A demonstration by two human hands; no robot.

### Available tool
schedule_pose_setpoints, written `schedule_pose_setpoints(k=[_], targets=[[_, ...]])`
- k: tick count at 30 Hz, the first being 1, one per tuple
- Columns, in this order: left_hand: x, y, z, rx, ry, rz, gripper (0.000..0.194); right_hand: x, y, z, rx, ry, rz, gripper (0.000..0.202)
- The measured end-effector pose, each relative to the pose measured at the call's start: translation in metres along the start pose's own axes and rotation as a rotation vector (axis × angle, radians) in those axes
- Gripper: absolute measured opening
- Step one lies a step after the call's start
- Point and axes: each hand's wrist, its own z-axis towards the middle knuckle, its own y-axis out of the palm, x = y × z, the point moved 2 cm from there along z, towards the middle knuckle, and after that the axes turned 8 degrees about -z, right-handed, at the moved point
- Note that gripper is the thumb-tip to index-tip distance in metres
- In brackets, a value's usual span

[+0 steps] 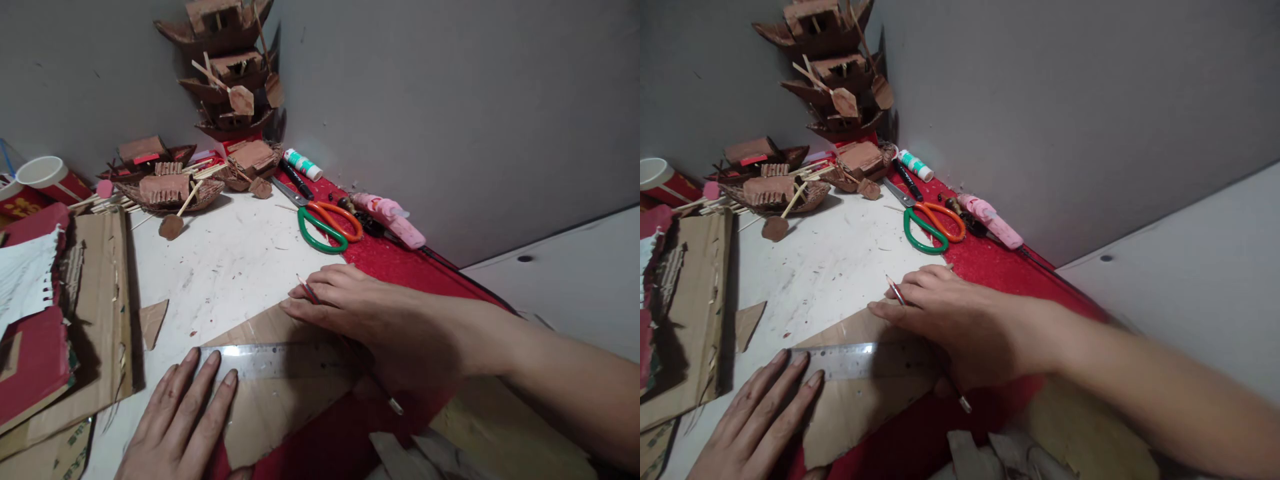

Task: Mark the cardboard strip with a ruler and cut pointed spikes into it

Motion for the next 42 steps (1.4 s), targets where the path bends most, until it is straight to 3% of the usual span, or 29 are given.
schedule_pose_setpoints(k=[6, 15, 22, 32, 42], targets=[[0.0, -0.006, 0.003, 0.023, 0.027, 0.013, 0.076, 0.013, 0.0, 0.015, 0.006, -0.099, -0.006, 0.097], [0.009, -0.006, 0.008, 0.026, 0.04, -0.012, 0.054, 0.022, 0.014, 0.007, 0.008, -0.036, 0.048, 0.103], [0.012, -0.008, 0.014, 0.028, 0.033, -0.021, 0.068, 0.026, 0.018, 0.003, 0.051, -0.027, 0.068, 0.103], [0.012, -0.005, 0.014, -0.092, -0.017, -0.078, 0.088, 0.027, 0.023, 0.002, 0.126, -0.075, 0.051, 0.097], [0.012, -0.01, 0.004, -0.081, 0.049, -0.049, 0.069, 0.028, 0.022, 0.0, 0.157, -0.083, 0.061, 0.091]])
